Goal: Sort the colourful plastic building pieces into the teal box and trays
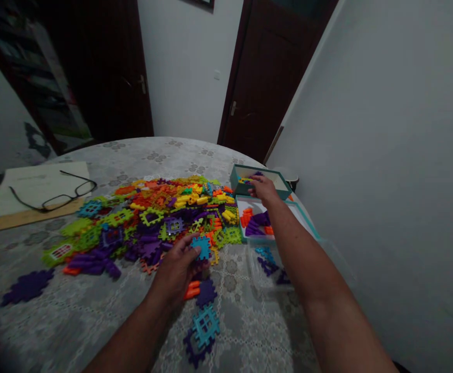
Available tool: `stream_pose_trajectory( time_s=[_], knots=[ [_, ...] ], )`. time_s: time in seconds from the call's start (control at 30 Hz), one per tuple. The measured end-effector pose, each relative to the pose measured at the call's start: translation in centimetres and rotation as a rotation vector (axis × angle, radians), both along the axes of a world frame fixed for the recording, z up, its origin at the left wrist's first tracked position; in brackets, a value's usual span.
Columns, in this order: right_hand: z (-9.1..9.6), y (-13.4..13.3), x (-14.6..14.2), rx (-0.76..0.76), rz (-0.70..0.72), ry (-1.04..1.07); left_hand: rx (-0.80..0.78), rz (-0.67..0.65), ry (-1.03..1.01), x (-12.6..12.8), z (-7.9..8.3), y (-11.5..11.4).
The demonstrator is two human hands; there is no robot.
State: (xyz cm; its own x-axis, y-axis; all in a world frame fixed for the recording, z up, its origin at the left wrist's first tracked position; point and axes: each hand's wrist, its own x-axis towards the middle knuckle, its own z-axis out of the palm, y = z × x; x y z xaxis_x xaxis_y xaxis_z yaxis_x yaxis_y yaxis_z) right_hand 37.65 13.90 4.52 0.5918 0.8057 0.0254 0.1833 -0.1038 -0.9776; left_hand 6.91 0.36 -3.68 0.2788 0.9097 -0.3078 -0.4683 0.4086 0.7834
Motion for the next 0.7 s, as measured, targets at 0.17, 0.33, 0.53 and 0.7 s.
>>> stream_pose_trajectory(
  time_s=[0.17, 0.33, 0.53, 0.7],
  knots=[
    [-0.2, -2.8, -2.4, -0.003, 0.075, 0.002, 0.012, 0.033, 0.08, 0.0, -0.1, 0.1],
    [-0.7, -10.0, -8.2, -0.075, 0.469, -0.063, 0.038, 0.031, 0.156, 0.1, 0.4, -0.3],
    [-3.6, -16.3, -13.4, -0.089, 0.63, -0.1, 0.116, -0.017, 0.236, 0.1, 1.1, -0.9],
    [-4.8, -17.2, -13.1, -0.061, 0.393, -0.085, 0.071, -0.041, 0.034, 0.3, 0.5, -0.6]
  ],
)
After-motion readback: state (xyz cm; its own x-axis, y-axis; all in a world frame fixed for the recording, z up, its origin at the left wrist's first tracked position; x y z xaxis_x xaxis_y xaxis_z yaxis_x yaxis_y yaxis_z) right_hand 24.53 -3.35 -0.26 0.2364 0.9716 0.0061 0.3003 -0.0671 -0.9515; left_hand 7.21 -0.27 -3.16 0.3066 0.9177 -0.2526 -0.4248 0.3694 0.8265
